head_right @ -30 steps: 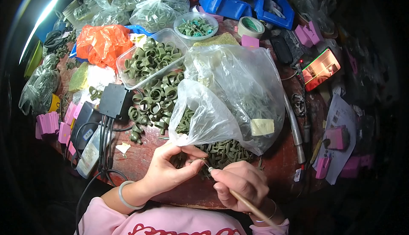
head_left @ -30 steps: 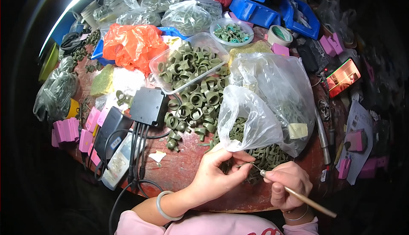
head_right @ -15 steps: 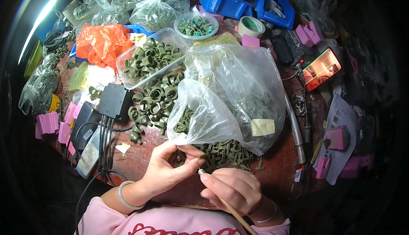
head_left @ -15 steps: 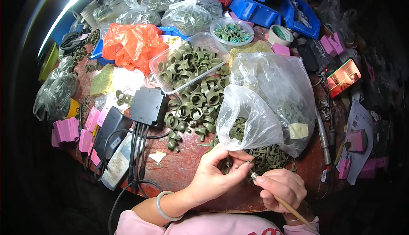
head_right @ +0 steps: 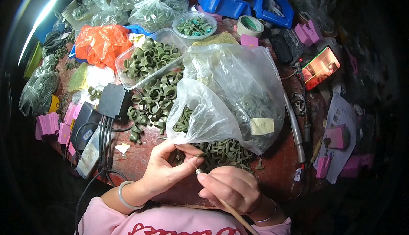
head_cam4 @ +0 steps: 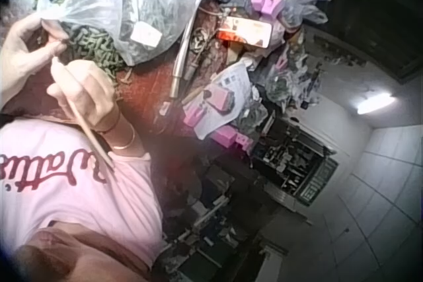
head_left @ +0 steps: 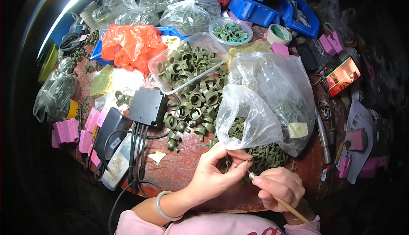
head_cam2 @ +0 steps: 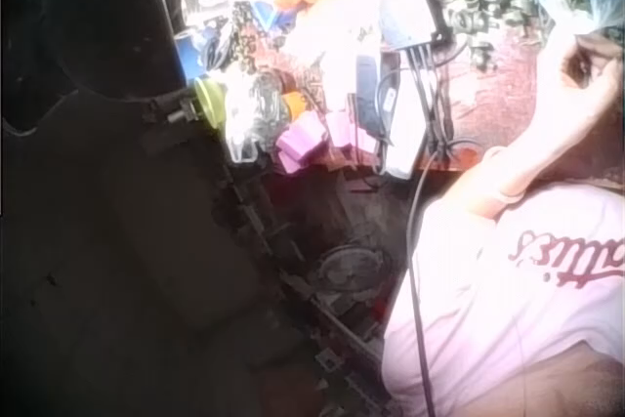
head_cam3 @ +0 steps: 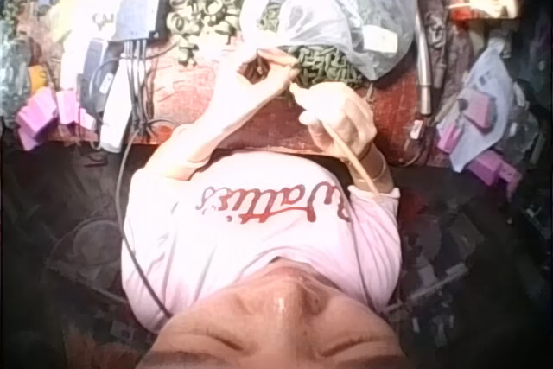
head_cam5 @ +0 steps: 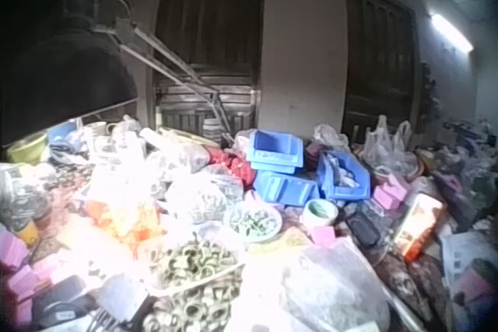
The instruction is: The recorder is using a small brush tool to apply a substance or adhesive to small green rings, likely components for candle wicks.
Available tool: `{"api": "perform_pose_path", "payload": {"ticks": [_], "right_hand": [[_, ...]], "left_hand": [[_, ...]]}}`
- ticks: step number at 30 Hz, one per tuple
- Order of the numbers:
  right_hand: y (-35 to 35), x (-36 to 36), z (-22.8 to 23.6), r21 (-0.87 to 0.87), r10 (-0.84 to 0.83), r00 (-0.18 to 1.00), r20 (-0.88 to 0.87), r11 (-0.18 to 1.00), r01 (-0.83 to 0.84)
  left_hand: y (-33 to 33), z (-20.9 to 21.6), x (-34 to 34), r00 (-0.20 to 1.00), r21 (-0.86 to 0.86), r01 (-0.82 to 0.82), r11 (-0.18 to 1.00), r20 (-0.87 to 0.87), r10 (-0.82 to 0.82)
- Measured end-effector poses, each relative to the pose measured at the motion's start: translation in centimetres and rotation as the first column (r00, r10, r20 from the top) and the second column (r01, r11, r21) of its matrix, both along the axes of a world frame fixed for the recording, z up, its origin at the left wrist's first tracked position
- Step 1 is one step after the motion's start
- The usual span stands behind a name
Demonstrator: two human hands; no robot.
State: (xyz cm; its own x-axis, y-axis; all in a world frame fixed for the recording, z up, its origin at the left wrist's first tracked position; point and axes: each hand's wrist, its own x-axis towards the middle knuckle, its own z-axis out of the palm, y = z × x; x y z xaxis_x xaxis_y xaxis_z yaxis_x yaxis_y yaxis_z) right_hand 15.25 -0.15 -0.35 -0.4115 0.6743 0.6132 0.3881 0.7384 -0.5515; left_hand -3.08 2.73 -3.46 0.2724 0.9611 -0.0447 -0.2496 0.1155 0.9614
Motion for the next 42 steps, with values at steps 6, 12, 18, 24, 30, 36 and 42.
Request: {"api": "perform_pose_path", "payload": {"ticks": [6,12,18,24,30,36,42], "right_hand": [[-0.1,0.1,-0.1,0.006,-0.018,1.000,0.008,1.000,0.018],[0.7,-0.2,-0.2,-0.382,-0.465,0.882,-0.074,0.830,0.406],[2.3,-0.2,-0.8,-0.182,-0.369,0.883,0.290,0.884,0.429],[1.8,-0.2,-0.4,-0.353,-0.331,0.891,0.310,0.830,0.431],[1.3,0.6,-0.7,-0.636,-0.344,0.929,-0.133,0.749,0.186],[1.1,1.2,-1.2,-0.691,-0.238,0.901,-0.364,0.717,-0.090],[1.3,1.1,-1.3,-0.669,-0.219,0.805,-0.552,0.692,-0.271]], "left_hand": [[0.2,0.4,0.2,1.000,0.030,-0.003,1.000,0.020,0.003],[0.8,1.1,-1.1,0.914,-0.404,0.213,0.890,0.404,-0.035],[1.1,1.4,-1.0,0.897,-0.448,0.272,0.852,0.440,-0.055],[1.1,0.9,-1.2,0.923,-0.483,0.248,0.840,0.380,-0.054],[0.7,0.5,-0.6,0.962,-0.394,0.218,0.893,0.242,-0.128],[0.7,0.3,-0.4,0.946,-0.155,0.319,0.935,-0.002,-0.323],[0.8,0.3,-0.3,0.960,-0.101,0.279,0.955,0.007,-0.280]]}}
